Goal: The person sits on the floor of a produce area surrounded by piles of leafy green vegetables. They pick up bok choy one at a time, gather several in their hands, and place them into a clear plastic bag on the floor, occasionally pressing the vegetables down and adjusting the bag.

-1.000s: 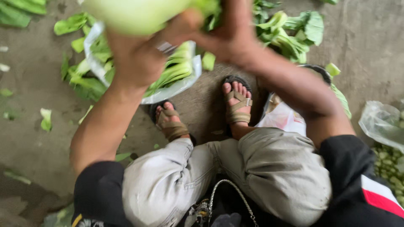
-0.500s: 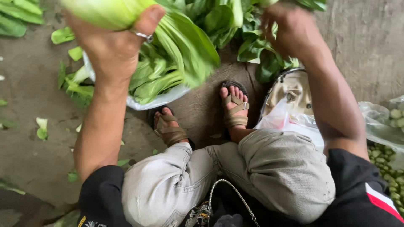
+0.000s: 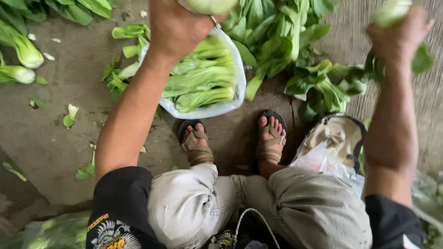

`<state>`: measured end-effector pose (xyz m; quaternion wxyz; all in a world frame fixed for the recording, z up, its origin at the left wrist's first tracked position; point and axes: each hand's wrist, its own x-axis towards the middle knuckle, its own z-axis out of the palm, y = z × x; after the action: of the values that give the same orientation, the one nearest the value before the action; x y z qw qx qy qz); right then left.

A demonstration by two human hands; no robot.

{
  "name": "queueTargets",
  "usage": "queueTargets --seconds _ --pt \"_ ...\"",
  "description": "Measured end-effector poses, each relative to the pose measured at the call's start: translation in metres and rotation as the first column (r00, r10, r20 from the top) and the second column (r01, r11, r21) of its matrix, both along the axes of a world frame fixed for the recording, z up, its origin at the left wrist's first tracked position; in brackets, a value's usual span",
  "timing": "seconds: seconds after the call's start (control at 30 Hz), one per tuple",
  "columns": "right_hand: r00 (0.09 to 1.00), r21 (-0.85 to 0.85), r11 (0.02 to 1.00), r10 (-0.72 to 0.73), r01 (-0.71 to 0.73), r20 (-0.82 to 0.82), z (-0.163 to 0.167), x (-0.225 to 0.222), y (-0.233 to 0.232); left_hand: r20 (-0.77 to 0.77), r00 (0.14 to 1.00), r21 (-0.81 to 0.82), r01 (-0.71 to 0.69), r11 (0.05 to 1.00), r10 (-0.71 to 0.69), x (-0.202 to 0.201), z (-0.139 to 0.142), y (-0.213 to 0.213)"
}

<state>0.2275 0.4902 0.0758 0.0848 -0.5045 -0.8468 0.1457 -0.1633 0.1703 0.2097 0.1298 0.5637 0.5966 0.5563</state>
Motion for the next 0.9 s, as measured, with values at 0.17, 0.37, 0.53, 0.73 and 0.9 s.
queueTargets --seconds 0.17,0.37,0.53,0.73,0.9 --pt "0.677 -0.254 0.86 0.135 -0.443 -0.724 0.087 0.018 -0.053 -0.029 0.995 0.048 0.093 0.995 -0.092 0.017 -0.007 0.02" --pt "0.469 -0.125 0.706 0.317 -0.697 -0.824 0.115 -0.075 -0.207 0.682 0.681 0.128 0.249 0.96 -0.267 0.085 -0.045 0.031" --pt "0.491 -0.134 0.812 0.204 -0.568 -0.847 0.101 -0.13 -0.233 0.96 0.172 0.187 0.183 0.965 -0.219 0.109 -0.049 0.021" --pt "0.468 -0.121 0.816 0.196 -0.565 -0.862 0.089 -0.122 -0.226 0.847 0.514 0.169 -0.023 0.985 -0.133 0.113 -0.049 0.017" --pt "0.495 -0.14 0.831 0.177 -0.538 -0.851 0.107 -0.13 -0.232 0.855 0.485 0.218 -0.012 0.976 -0.185 0.118 -0.05 0.02"
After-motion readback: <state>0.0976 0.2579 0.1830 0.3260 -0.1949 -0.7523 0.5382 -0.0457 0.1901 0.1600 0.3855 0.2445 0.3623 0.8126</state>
